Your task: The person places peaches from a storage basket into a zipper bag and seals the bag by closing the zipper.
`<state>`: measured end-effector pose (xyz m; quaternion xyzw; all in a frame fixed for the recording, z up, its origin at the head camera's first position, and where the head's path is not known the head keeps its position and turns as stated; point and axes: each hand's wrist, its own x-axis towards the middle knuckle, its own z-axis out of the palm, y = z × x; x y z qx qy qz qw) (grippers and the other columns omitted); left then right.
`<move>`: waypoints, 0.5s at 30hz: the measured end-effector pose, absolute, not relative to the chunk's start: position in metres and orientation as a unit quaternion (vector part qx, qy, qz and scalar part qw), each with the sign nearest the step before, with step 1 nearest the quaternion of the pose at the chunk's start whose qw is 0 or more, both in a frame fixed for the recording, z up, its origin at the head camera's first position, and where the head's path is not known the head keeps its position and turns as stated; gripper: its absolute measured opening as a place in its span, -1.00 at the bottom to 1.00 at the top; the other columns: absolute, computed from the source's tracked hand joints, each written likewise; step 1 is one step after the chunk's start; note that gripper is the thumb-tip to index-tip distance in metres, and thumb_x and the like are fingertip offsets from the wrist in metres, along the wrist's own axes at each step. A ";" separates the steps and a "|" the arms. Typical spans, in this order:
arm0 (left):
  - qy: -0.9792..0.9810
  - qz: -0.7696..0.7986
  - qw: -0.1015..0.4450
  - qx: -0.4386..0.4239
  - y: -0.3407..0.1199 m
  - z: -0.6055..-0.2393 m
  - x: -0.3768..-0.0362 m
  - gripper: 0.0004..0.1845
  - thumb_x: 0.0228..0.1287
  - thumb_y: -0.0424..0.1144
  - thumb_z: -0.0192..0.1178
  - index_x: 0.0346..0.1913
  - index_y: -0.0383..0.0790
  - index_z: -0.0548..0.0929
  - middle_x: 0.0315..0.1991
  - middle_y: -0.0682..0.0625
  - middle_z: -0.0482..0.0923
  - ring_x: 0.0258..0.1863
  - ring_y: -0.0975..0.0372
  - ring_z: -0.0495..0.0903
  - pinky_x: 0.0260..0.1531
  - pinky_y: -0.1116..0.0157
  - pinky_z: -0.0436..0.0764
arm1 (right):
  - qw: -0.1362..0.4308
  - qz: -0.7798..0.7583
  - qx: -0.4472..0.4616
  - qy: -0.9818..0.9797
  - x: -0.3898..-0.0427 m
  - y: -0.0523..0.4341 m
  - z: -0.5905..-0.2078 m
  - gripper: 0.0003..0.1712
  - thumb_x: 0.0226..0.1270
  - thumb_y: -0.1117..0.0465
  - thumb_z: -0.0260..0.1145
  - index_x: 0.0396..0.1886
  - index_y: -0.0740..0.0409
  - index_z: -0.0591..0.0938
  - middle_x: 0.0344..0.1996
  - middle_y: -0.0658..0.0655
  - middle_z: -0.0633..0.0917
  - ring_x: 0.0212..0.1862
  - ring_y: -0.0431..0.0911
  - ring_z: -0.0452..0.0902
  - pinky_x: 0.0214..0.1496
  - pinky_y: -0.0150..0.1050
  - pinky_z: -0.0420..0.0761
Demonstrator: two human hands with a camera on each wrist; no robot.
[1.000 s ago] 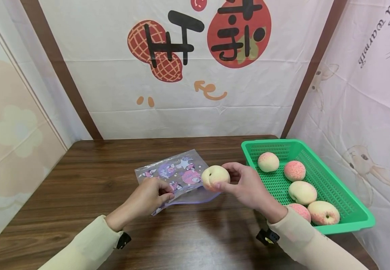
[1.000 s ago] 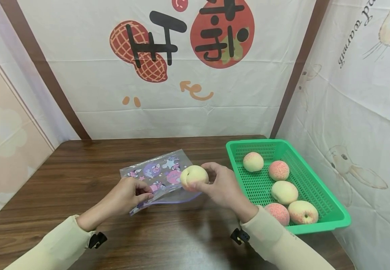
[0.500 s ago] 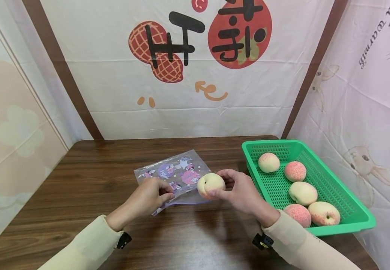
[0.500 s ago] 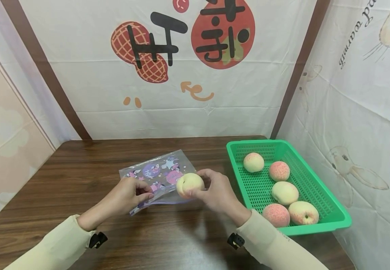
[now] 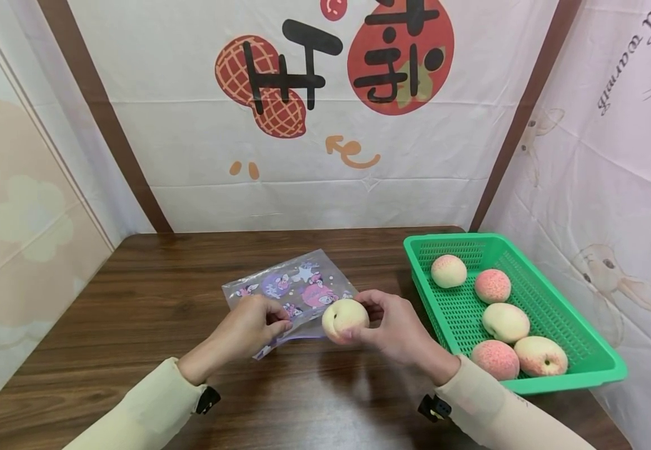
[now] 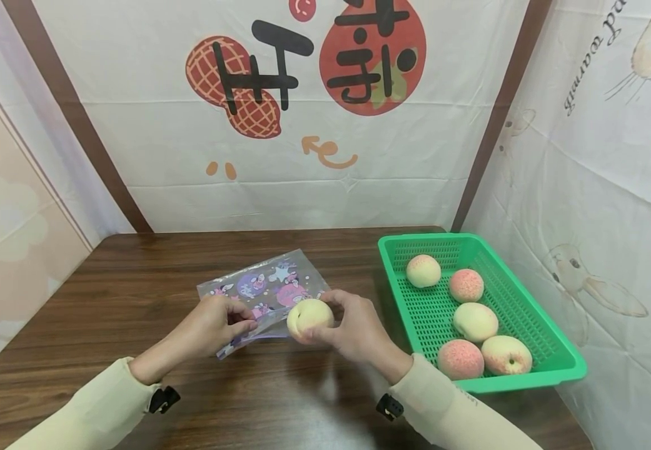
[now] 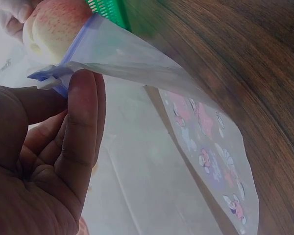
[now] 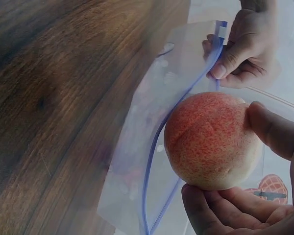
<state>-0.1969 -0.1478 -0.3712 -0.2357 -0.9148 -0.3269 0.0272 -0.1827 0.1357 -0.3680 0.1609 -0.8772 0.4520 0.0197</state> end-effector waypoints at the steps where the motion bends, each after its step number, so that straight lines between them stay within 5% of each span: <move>1: -0.915 -0.328 0.027 -0.235 -0.148 -0.371 -0.197 -0.91 0.27 -0.37 0.42 -0.40 -0.21 0.79 -0.59 0.15 0.61 -0.59 0.39 0.49 -0.60 0.41 0.53 | 0.021 0.449 0.162 -0.878 -0.182 0.135 -0.369 -0.41 0.03 0.14 0.70 0.06 0.18 0.68 -0.13 0.05 0.74 -0.14 -0.13 0.67 -0.03 0.00 0.72; 15: -0.912 -0.329 0.031 -0.243 -0.144 -0.372 -0.197 -0.89 0.24 -0.40 0.42 -0.43 -0.20 0.77 -0.60 0.15 0.59 -0.57 0.39 0.47 -0.58 0.41 0.50 | 0.031 0.428 0.163 -0.889 -0.184 0.121 -0.384 -0.43 0.10 0.08 0.66 0.06 0.18 0.67 -0.14 0.04 0.75 -0.14 -0.16 0.67 -0.07 -0.12 0.72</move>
